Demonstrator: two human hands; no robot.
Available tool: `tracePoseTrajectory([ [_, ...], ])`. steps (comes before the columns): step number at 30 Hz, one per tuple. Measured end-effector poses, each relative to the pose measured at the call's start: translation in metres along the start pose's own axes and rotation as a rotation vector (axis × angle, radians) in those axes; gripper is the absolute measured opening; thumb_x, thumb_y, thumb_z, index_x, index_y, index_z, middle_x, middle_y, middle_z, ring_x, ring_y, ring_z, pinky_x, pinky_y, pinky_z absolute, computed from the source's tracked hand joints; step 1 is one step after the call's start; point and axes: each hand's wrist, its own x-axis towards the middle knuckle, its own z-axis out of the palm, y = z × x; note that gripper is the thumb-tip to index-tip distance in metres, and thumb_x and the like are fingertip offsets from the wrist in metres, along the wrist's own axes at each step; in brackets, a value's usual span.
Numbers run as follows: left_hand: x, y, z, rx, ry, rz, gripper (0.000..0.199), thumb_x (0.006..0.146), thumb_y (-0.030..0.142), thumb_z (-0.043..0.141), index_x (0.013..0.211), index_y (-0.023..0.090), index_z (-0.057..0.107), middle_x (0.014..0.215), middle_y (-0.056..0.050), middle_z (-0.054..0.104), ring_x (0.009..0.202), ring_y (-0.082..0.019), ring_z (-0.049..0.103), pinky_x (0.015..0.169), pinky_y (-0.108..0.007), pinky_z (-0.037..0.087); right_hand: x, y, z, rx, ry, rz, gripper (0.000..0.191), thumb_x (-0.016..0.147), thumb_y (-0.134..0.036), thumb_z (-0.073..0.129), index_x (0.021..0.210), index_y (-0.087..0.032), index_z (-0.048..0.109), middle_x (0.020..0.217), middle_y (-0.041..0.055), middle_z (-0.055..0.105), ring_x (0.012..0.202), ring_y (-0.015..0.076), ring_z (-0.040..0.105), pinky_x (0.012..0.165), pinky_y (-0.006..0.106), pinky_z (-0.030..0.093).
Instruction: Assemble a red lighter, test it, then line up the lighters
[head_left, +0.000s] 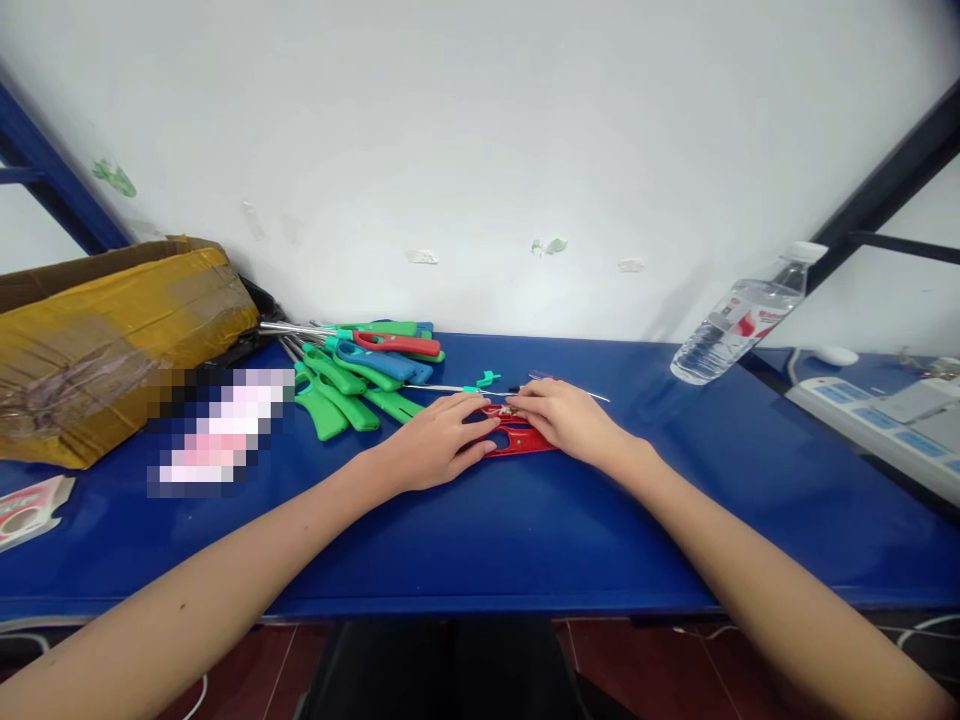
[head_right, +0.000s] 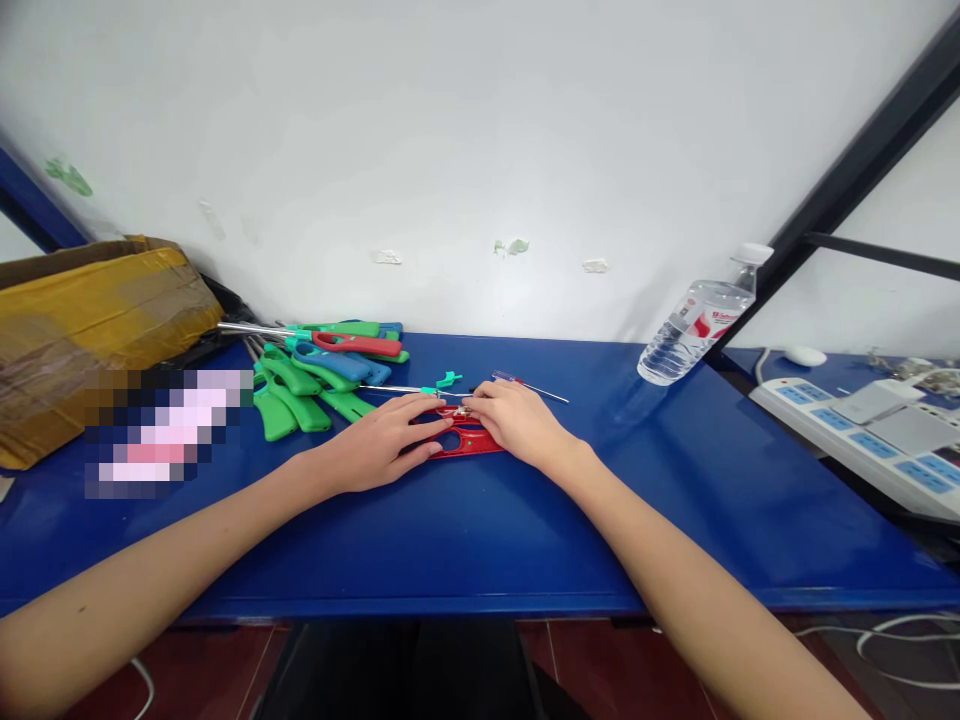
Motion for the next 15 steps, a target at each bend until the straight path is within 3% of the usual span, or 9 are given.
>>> tracePoseTrajectory([
  [6,0.000,-0.001,-0.001,0.002,-0.013,-0.010,0.041,0.102,0.037,0.042,0.133,0.018,0.061,0.139,-0.016,0.057,0.134,-0.031,0.047,0.111,-0.051,0.042,-0.001,0.004,-0.002,0.076,0.037,0.053,0.025,0.095,-0.019,0.053,0.103,-0.022,0.076,0.105,0.0075,0.077,0.096,0.0247,0.071,0.088,0.040,0.054],
  [11,-0.001,-0.002,0.000,-0.008,-0.023,-0.019,0.040,0.103,0.036,0.041,0.133,0.019,0.062,0.140,-0.016,0.056,0.134,-0.032,0.048,0.110,-0.052,0.042,-0.003,0.013,-0.010,0.217,0.038,0.100,0.032,0.092,-0.014,0.051,0.112,-0.021,0.075,0.111,0.0072,0.076,0.100,0.0254,0.072,0.092,0.042,0.055],
  [15,-0.001,-0.002,-0.001,-0.044,-0.007,-0.024,0.040,0.103,0.036,0.041,0.132,0.020,0.062,0.139,-0.016,0.056,0.132,-0.032,0.050,0.110,-0.053,0.043,-0.007,0.022,-0.017,0.245,0.114,0.087,0.039,0.088,-0.009,0.047,0.112,-0.021,0.075,0.113,0.0064,0.075,0.104,0.0238,0.070,0.093,0.041,0.055],
])
